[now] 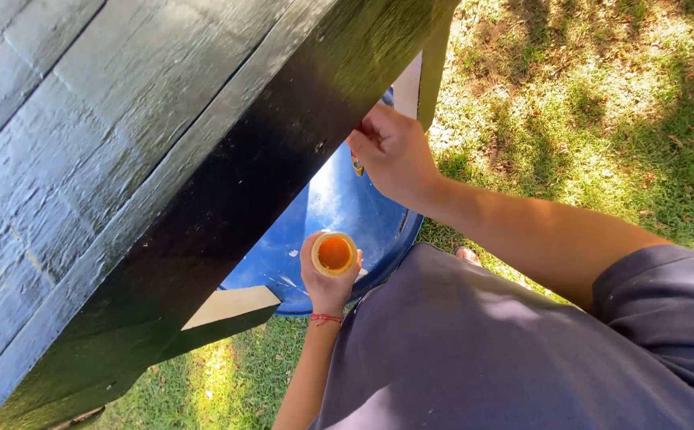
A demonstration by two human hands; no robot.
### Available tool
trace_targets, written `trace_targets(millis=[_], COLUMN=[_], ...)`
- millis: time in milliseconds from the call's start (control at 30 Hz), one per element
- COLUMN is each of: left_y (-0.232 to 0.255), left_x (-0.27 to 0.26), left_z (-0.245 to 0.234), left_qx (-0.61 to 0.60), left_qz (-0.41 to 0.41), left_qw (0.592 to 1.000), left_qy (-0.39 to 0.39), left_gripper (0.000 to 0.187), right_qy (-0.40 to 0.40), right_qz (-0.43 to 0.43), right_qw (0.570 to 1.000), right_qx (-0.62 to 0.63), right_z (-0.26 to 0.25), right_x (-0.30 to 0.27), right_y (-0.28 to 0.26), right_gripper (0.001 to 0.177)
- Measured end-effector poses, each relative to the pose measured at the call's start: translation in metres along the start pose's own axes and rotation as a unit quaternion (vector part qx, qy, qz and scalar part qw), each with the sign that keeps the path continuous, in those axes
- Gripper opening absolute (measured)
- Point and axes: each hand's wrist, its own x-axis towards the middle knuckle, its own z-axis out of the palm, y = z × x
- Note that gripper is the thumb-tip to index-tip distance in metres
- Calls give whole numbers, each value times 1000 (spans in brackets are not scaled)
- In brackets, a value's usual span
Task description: The person paints a wooden structure black using a paintbrush and a container of paint. They repeatedly dip the brush into the container and apply the paint to various sections of the wood, including edges and flat surfaces.
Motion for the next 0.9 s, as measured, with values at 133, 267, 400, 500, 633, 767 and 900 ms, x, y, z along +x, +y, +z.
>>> trace_targets(millis=[133, 267, 400, 500, 633, 767, 900], left_y=[-4, 3, 3, 7, 11, 4, 8], left_x=[-3, -2, -4, -4, -5, -9, -6], left_z=[1, 3, 2, 0, 2, 4, 4], left_qx=[-4, 10, 5, 4, 10, 34, 9], left_qz=[-14, -10, -37, -38, -33, -21, -21], left_qw=[1000, 1000, 999, 999, 999, 999, 1000], left_qy=[3, -6, -8, -6, -4, 2, 0], left_gripper=[79, 78, 77, 76, 75, 80, 76], right_qy=[33, 74, 71, 37, -38, -39, 79], right_qz=[11, 44, 157, 253, 263, 128, 154], right_qw=[997, 996, 981, 963, 963, 989, 977], right_qx=[-63, 27, 91, 87, 52, -63, 129], right_z=[-17, -23, -9, -3, -2, -2, -8], right_x=[20, 13, -10, -28, -49, -18, 8], right_y=[-1, 1, 4, 24, 2, -29, -20], right_gripper=[10, 12, 9, 10, 10, 15, 8])
